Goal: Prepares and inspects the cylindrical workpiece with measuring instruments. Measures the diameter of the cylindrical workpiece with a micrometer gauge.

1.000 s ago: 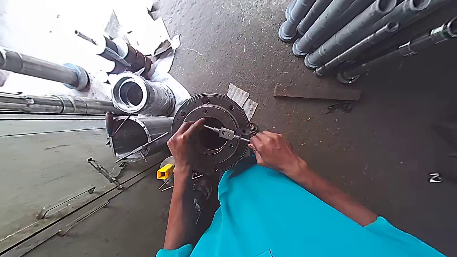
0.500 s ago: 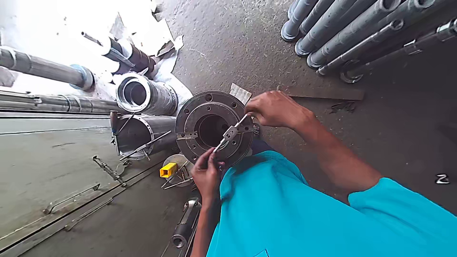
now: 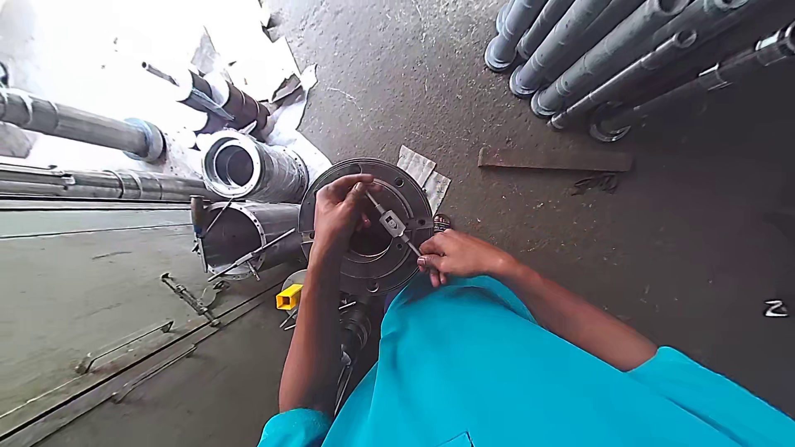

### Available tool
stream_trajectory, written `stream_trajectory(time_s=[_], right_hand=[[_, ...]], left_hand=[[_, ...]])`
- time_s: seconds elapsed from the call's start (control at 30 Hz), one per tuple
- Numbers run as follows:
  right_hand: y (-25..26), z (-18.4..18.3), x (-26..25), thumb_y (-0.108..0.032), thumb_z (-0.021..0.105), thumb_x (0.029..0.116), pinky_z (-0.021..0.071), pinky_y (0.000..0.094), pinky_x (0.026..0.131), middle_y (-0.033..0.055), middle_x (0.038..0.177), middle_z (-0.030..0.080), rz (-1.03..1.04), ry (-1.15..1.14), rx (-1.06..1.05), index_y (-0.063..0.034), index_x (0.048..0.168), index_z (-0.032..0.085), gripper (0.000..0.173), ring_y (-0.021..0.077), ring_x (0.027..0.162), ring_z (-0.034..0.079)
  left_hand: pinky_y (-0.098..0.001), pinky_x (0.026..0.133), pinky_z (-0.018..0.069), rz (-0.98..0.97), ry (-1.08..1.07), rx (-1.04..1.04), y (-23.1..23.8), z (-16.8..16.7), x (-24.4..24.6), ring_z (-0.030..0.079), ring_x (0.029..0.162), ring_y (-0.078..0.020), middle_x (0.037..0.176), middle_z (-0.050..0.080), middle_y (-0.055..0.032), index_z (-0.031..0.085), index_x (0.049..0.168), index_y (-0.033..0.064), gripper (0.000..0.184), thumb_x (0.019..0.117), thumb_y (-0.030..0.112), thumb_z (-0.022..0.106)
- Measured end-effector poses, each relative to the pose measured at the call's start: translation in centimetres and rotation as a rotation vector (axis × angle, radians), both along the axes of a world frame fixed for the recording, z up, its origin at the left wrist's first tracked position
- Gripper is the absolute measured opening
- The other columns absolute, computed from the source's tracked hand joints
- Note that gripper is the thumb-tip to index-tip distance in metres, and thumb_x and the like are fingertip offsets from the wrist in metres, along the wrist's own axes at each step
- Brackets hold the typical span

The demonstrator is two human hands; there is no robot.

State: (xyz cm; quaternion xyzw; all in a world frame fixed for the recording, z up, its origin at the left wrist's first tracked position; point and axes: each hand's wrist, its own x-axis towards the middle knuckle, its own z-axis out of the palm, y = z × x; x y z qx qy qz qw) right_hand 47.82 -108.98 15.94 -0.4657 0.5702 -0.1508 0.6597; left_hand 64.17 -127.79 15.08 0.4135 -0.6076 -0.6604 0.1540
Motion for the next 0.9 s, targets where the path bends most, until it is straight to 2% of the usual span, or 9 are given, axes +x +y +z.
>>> stream_trajectory(time_s=[0.13,0.23,0.37,0.5,0.63,0.73,0.77,0.83,0.9], right_hand=[[-2.3,1.2,-4.4,-0.030,0.052,0.1084,0.0573,0.0450,0.070,0.0041,0.072,0.072,0.096,0.201,0.025,-0.0068,0.092,0.074,0.036,0.0173,0.064,0.068],[-4.4,0.6,-6.7,-0.035,0.052,0.1076,0.0542,0.0521,0.071,0.0051,0.071,0.070,-0.003,0.327,-0.089,-0.0077,0.087,0.072,0.039,0.0212,0.067,0.068],[-8.3,-0.2,-6.2,-0.033,0.052,0.1057,0.0507,0.0536,0.071,0.0077,0.077,0.066,-0.039,0.440,-0.297,-0.0096,0.091,0.070,0.033,0.0264,0.076,0.066],[-7.1,0.0,-7.1,-0.035,0.051,0.1048,0.0484,0.0556,0.068,0.0078,0.074,0.064,0.076,0.460,-0.329,-0.0108,0.085,0.069,0.036,0.0282,0.075,0.065],[-2.8,0.4,-5.7,-0.021,0.050,0.1092,0.0583,0.0411,0.066,0.0054,0.072,0.070,0.176,0.075,-0.158,-0.0034,0.099,0.075,0.033,0.0160,0.060,0.066],[-0.3,-1.0,0.1,-0.017,0.047,0.1096,0.0552,0.0308,0.057,0.0077,0.070,0.070,-0.042,-0.172,-0.017,0.0029,0.098,0.071,0.033,0.0123,0.056,0.065],[-0.1,-1.4,1.9,-0.019,0.044,0.1110,0.0546,0.0273,0.056,0.0068,0.072,0.071,-0.116,-0.221,0.030,0.0028,0.101,0.069,0.035,0.0100,0.057,0.065],[-0.2,-1.6,4.5,-0.024,0.041,0.1124,0.0554,0.0258,0.059,0.0053,0.077,0.072,-0.247,-0.270,0.089,0.0015,0.108,0.068,0.037,0.0082,0.061,0.066],[-0.4,-1.5,7.0,-0.023,0.040,0.1124,0.0549,0.0244,0.060,0.0040,0.081,0.074,-0.368,-0.283,0.113,-0.0005,0.111,0.069,0.037,0.0065,0.063,0.067]], left_hand=[[-0.0249,0.051,0.0564,0.136,-0.052,-0.047,3.1,-0.3,4.9,0.067,0.062,-0.0102,0.107,0.076,-0.0048,0.068,0.115,0.0087,0.020,0.1068,0.023,0.056],[-0.0307,0.051,0.0609,0.295,-0.017,-0.030,7.9,-1.5,8.3,0.069,0.058,-0.0149,0.091,0.075,-0.0076,0.068,0.112,-0.0002,0.018,0.1031,0.013,0.059],[-0.0285,0.049,0.0592,0.462,0.014,0.062,15.3,-0.1,7.2,0.070,0.057,-0.0175,0.094,0.076,-0.0175,0.062,0.110,-0.0106,0.014,0.1016,-0.003,0.054],[-0.0286,0.051,0.0610,0.507,-0.010,0.011,13.0,-0.5,7.0,0.070,0.058,-0.0156,0.092,0.075,-0.0126,0.062,0.114,-0.0082,0.016,0.1035,0.001,0.053],[-0.0210,0.048,0.0534,0.292,-0.032,-0.026,4.8,-0.8,4.3,0.064,0.057,-0.0055,0.108,0.076,-0.0025,0.068,0.124,0.0063,0.026,0.1077,0.020,0.053],[-0.0195,0.041,0.0428,-0.030,-0.026,-0.101,0.0,-0.7,-1.1,0.059,0.051,-0.0029,0.100,0.079,-0.0037,0.072,0.118,0.0037,0.025,0.1065,0.014,0.052],[-0.0200,0.048,0.0469,-0.139,-0.056,-0.135,-0.7,-0.3,-2.5,0.063,0.058,-0.0024,0.100,0.079,-0.0026,0.073,0.116,0.0045,0.024,0.1063,0.012,0.052],[-0.0266,0.077,0.0578,-0.346,-0.123,-0.173,-1.5,0.5,-4.5,0.073,0.087,-0.0054,0.103,0.079,-0.0015,0.073,0.119,0.0064,0.026,0.1067,0.013,0.051],[-0.0302,0.081,0.0575,-0.479,-0.167,-0.200,-1.3,0.6,-6.0,0.072,0.090,-0.0052,0.101,0.079,0.0013,0.075,0.116,0.0094,0.025,0.1063,0.015,0.052]])
